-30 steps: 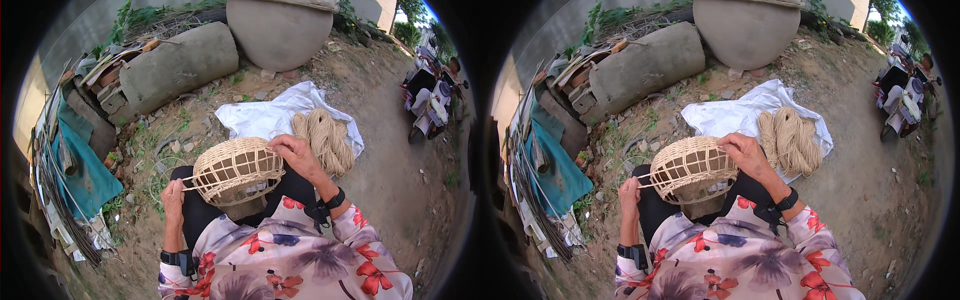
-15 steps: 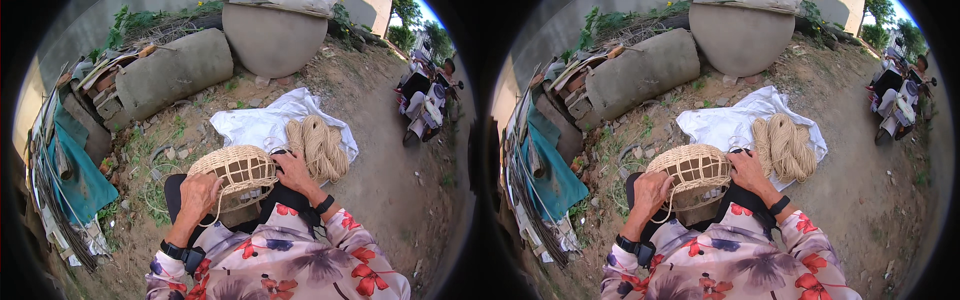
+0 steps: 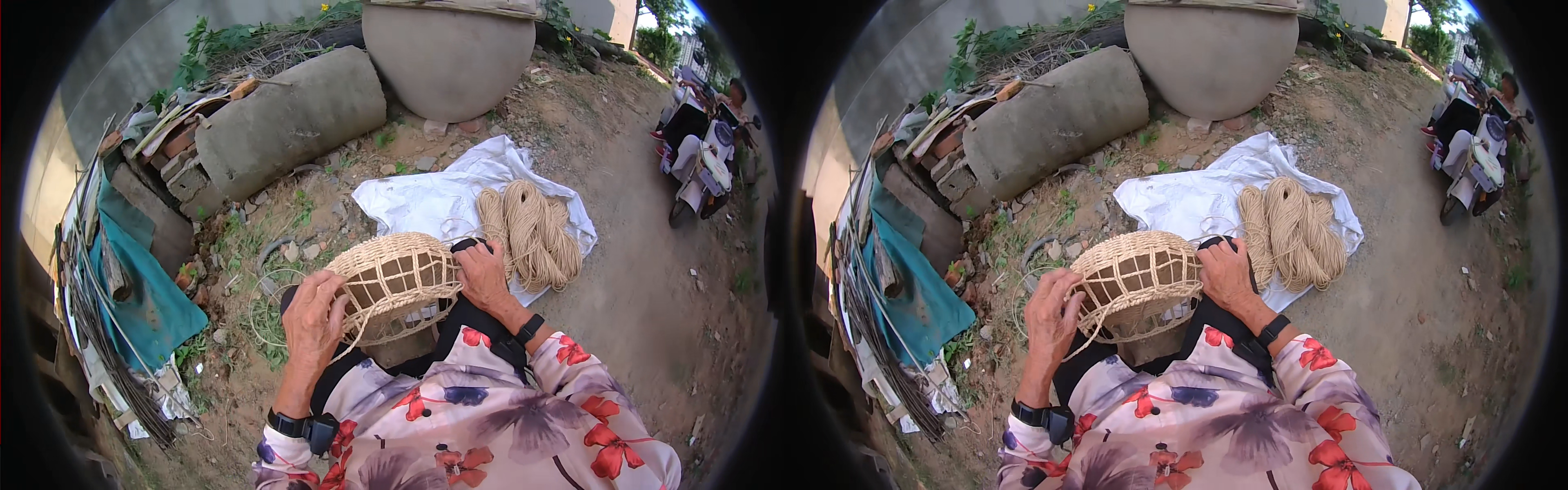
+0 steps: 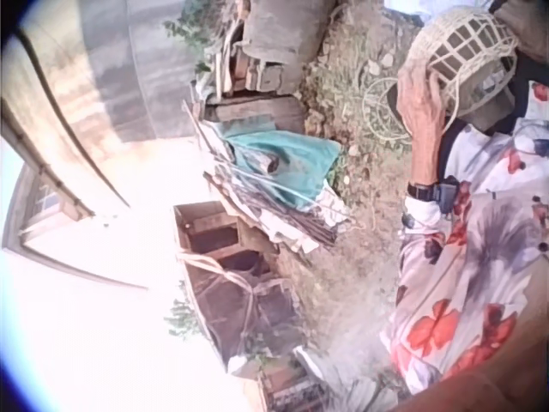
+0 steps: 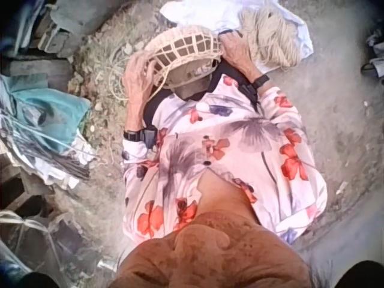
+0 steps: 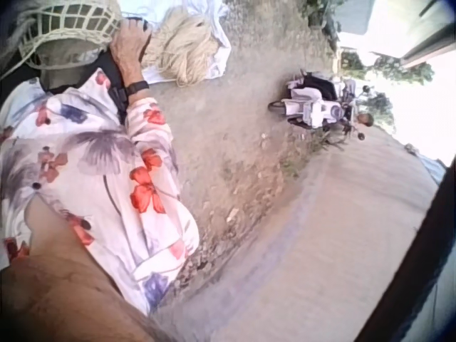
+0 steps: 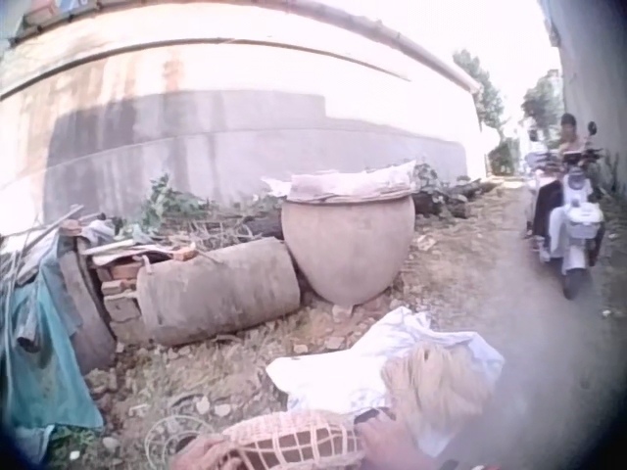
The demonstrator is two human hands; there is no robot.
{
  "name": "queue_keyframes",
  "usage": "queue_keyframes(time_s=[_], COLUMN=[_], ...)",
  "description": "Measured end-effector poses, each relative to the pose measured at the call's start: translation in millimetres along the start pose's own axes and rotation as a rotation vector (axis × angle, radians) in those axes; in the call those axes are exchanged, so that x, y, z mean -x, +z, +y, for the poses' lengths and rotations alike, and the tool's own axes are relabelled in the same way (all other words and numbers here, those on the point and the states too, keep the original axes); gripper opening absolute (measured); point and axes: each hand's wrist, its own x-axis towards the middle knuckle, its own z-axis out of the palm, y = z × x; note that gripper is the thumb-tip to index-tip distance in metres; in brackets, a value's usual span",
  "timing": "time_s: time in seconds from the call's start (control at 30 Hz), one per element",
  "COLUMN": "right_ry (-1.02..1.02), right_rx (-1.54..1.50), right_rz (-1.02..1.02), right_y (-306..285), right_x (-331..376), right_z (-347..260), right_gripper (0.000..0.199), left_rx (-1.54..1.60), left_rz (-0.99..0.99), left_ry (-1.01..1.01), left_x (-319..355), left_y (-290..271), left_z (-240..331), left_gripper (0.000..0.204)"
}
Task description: Weaving a small round basket from thin bamboo or wood strips.
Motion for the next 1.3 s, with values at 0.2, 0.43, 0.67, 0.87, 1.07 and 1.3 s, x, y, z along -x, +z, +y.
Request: queue_keyframes(time_s=[0.2, 0.43, 0.67, 0.87, 1.07, 1.3], right_ry=[-0.008, 0.019, 0.024, 0.014, 0.098, 0.083], right_rx=[-0.033, 0.007, 0.064, 0.0, -0.08, -0.086], right_rz=[0.027, 0.082, 0.074, 0.052, 0.087, 0.062], right_y=[1.9, -1.6, -16.4, 16.2, 12.6, 14.7], right_x=[-0.1, 3.0, 3.5, 1.9, 9.6, 3.1], right_z=[-3.8, 2.5, 6.0, -10.8, 3.7, 4.1], right_gripper=[0.019, 0.016, 0.02, 0.019, 0.02, 0.022], left_rx=[0.059, -0.129, -0.545, 0.108, -0.101, -0.073], left_rz=[-0.102, 0.066, 0.157, -0.052, -0.003, -0.022], left_ry=[0.017, -0.373, -0.269, -0.303, -0.159, -0.181], left_x=[-7.4, 39.2, 68.5, 14.5, 6.7, 7.1], left_y=[28.7, -72.0, -115.6, 7.8, 65.5, 61.3], left_z=[-0.3, -104.6, -172.7, -19.0, 5.3, 11.2], left_gripper=[0.013, 0.011, 0.018, 0.019, 0.024, 0.027])
